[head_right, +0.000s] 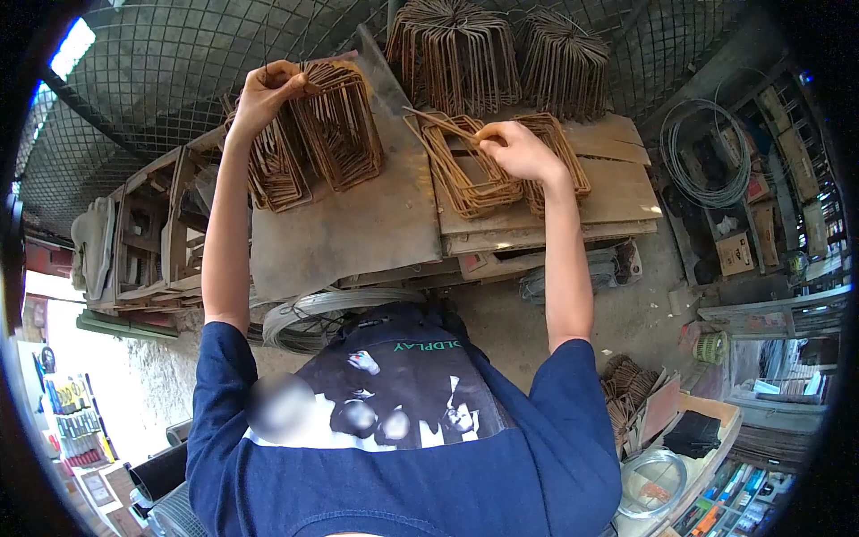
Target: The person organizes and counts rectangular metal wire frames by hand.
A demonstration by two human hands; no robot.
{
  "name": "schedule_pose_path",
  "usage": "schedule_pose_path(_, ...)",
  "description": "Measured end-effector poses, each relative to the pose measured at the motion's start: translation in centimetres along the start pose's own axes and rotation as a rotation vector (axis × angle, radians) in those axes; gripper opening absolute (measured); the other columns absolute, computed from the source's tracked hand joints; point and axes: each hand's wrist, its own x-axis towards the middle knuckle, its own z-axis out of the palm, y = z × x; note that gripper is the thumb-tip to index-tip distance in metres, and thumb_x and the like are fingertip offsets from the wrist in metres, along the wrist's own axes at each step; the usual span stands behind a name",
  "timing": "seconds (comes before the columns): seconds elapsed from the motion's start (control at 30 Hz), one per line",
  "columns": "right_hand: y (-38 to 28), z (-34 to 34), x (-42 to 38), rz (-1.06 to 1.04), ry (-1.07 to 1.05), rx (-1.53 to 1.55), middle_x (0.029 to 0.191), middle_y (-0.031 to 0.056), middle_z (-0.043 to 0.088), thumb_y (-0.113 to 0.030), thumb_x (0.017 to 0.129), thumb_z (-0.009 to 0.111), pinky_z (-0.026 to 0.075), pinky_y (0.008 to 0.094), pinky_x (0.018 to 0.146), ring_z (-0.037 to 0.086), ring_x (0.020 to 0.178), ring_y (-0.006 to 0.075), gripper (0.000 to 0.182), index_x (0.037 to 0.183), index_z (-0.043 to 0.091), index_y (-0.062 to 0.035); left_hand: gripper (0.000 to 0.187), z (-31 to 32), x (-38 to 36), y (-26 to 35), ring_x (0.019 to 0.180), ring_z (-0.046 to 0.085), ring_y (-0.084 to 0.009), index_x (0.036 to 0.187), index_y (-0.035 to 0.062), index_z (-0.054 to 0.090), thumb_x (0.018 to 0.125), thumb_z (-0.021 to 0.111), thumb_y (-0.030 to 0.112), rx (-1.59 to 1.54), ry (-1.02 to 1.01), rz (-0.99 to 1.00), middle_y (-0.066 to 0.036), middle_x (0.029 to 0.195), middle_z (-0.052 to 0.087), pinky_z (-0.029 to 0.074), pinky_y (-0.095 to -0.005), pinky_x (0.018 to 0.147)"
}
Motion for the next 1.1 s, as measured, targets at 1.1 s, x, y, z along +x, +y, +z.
schedule_pose_path(1.1, -2.1, 3.7, -4.1, -0.28, 0.216, -0.305, 0.128, 0.016, 0.047, -0.016, 0.055, 0.079, 0.04, 0.0428, 0.105, 0.046, 0.121, 0.0335, 0.08, 0.127, 0.043, -0.0093, 0.022, 0.3, -0.4, 0.6, 0.081, 0.067, -0.0133, 0.089, -0.0001, 0.064, 0.086, 0.069, 0.021, 0.031, 0.008, 0.017, -0.007, 0.083, 0.069, 0.055, -0.0269, 0.076)
